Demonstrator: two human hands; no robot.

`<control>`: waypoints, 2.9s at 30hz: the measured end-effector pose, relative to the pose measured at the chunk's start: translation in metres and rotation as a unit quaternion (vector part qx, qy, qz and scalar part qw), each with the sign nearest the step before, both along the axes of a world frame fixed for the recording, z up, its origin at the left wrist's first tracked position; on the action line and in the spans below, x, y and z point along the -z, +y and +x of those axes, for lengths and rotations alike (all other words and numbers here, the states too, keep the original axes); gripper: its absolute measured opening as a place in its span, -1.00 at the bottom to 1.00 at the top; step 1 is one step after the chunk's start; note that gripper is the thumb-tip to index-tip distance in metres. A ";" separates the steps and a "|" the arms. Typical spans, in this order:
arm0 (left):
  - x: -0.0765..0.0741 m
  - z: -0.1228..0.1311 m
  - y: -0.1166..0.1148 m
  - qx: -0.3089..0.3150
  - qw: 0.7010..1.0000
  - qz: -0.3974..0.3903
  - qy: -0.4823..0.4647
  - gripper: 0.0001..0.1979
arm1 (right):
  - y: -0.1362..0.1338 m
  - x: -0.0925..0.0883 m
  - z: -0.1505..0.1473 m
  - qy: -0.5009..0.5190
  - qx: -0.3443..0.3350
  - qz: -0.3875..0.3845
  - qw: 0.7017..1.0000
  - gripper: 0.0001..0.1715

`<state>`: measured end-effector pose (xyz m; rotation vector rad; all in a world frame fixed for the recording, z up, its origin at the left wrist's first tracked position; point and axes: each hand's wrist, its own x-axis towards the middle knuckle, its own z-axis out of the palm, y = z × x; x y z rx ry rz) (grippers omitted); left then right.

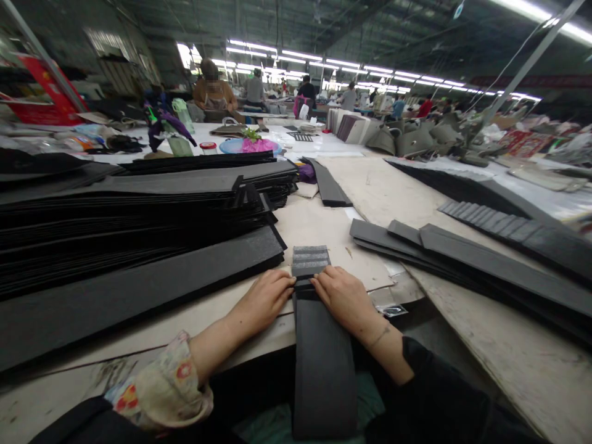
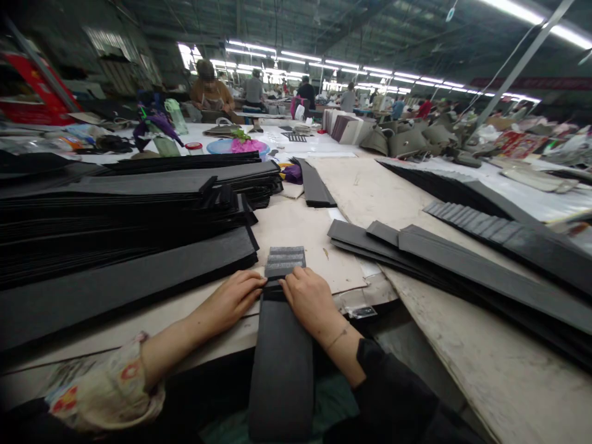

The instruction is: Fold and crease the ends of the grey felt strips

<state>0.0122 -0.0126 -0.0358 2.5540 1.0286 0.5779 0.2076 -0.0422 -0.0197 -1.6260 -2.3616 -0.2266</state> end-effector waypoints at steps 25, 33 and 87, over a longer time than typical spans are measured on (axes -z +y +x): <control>-0.037 0.052 0.043 -0.134 0.974 -0.104 0.149 -0.63 | -0.018 0.002 0.003 0.072 -0.001 -0.007 0.997 -0.72; -0.029 0.062 0.059 -0.126 0.961 -0.169 0.180 -0.67 | -0.032 -0.002 0.009 0.080 0.012 -0.022 0.996 -0.74; -0.017 0.075 0.025 0.056 0.993 0.001 0.107 -0.85 | 0.002 0.002 0.025 -0.027 0.004 -0.050 0.998 -0.78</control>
